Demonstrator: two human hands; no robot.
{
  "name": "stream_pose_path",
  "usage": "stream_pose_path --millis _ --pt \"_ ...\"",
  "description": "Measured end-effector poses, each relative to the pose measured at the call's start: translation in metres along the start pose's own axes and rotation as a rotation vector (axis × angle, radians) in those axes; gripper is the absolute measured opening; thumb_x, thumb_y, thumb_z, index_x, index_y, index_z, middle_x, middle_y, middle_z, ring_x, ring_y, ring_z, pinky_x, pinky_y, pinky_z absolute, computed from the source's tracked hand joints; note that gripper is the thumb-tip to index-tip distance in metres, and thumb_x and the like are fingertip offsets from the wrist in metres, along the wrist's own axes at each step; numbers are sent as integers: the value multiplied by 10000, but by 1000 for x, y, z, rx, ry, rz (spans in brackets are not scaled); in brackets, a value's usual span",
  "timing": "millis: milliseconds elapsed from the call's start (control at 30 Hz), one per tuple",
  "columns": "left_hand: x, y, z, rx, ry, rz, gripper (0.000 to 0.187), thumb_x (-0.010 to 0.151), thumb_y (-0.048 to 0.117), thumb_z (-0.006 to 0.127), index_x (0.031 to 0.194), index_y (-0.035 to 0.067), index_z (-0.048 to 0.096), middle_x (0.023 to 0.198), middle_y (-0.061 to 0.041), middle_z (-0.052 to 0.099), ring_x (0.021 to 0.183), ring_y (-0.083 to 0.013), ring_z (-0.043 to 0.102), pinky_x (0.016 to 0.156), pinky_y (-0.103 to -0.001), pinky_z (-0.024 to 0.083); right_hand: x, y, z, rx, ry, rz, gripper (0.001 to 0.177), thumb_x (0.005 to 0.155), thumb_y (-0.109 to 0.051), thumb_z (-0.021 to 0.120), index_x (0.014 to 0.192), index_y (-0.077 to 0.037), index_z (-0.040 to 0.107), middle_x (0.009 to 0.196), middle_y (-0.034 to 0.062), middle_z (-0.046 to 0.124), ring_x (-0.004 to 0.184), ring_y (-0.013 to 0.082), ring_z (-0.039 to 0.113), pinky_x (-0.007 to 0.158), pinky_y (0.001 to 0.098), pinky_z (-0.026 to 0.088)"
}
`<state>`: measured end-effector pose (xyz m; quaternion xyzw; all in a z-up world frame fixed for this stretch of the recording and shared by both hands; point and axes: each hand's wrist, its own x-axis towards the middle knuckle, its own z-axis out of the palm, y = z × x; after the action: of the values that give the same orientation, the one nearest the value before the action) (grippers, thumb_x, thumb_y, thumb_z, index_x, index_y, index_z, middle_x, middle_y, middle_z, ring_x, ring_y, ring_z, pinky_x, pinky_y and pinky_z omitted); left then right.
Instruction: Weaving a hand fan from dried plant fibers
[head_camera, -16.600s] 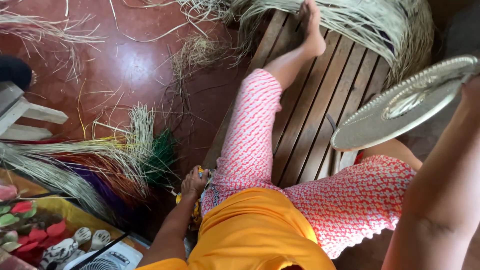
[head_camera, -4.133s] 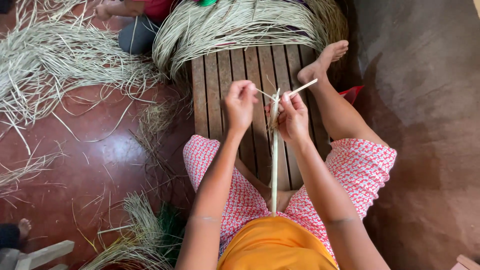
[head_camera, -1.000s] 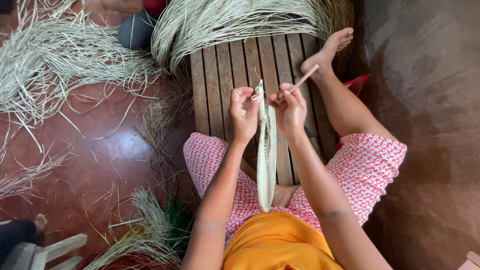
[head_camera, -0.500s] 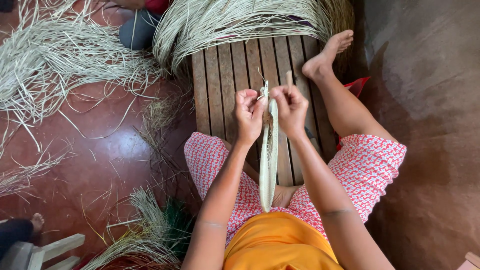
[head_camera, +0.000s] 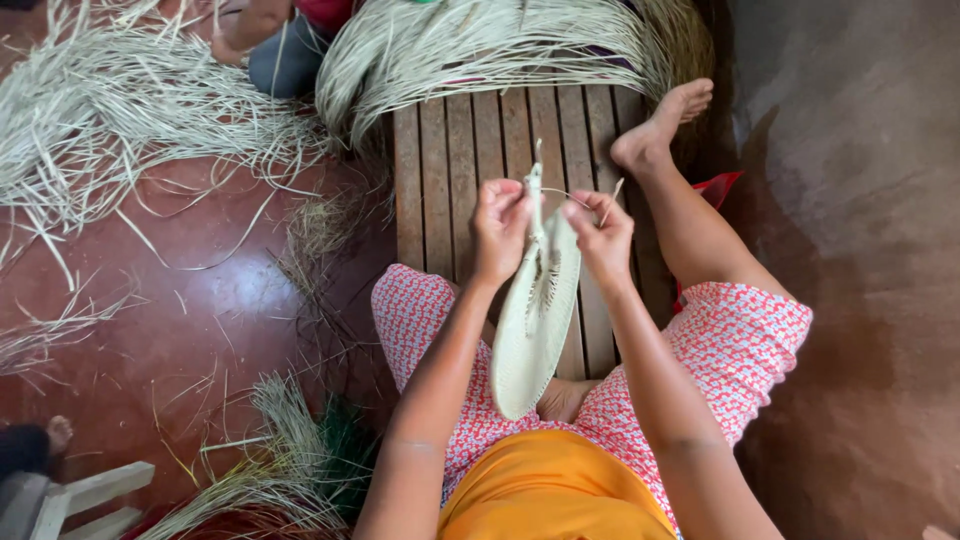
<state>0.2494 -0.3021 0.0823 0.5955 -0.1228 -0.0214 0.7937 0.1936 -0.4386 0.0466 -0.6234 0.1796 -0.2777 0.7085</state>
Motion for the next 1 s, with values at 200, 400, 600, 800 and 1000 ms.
stream_pose_path --millis 200,400,600,800,1000 --pt "-4 -8 -14 18 -168 -62 423 918 136 814 1237 38 553 1192 -227 721 1133 -283 706 1000 -427 560 -12 -25 3 -121 -238 -2 199 909 -127 846 1082 -59 775 803 58 737 710 77 662 614 250 574" --pt "-10 62 -118 1269 -193 -525 644 930 516 684 1439 150 537 1342 -214 668 1393 -422 509 1212 -585 257 3 -32 -68 -110 -99 160 115 999 -131 714 1114 -133 717 726 -14 620 503 36 535 410 158 422" --pt "-11 -7 -173 1602 -333 -615 604 927 558 500 1201 71 730 1340 -182 655 1328 -388 481 1106 -663 295 39 -98 -144 -108 -121 160 262 1065 -366 691 1163 -123 680 1078 7 731 889 39 660 822 176 535" --pt "21 -14 -191 1515 -303 -817 660 887 623 626 1278 98 708 1329 -207 663 1246 -412 610 1024 -481 479 59 -96 -220 83 92 311 152 1133 -325 654 1121 -175 669 1146 23 759 935 82 741 910 232 626" --pt "19 1 -178 1479 -264 -905 573 934 551 623 1253 83 703 1303 -168 684 1207 -388 639 1014 -474 482 8 -124 -222 210 297 454 101 1073 -347 652 1097 -251 671 1068 -92 756 988 -4 747 971 171 628"
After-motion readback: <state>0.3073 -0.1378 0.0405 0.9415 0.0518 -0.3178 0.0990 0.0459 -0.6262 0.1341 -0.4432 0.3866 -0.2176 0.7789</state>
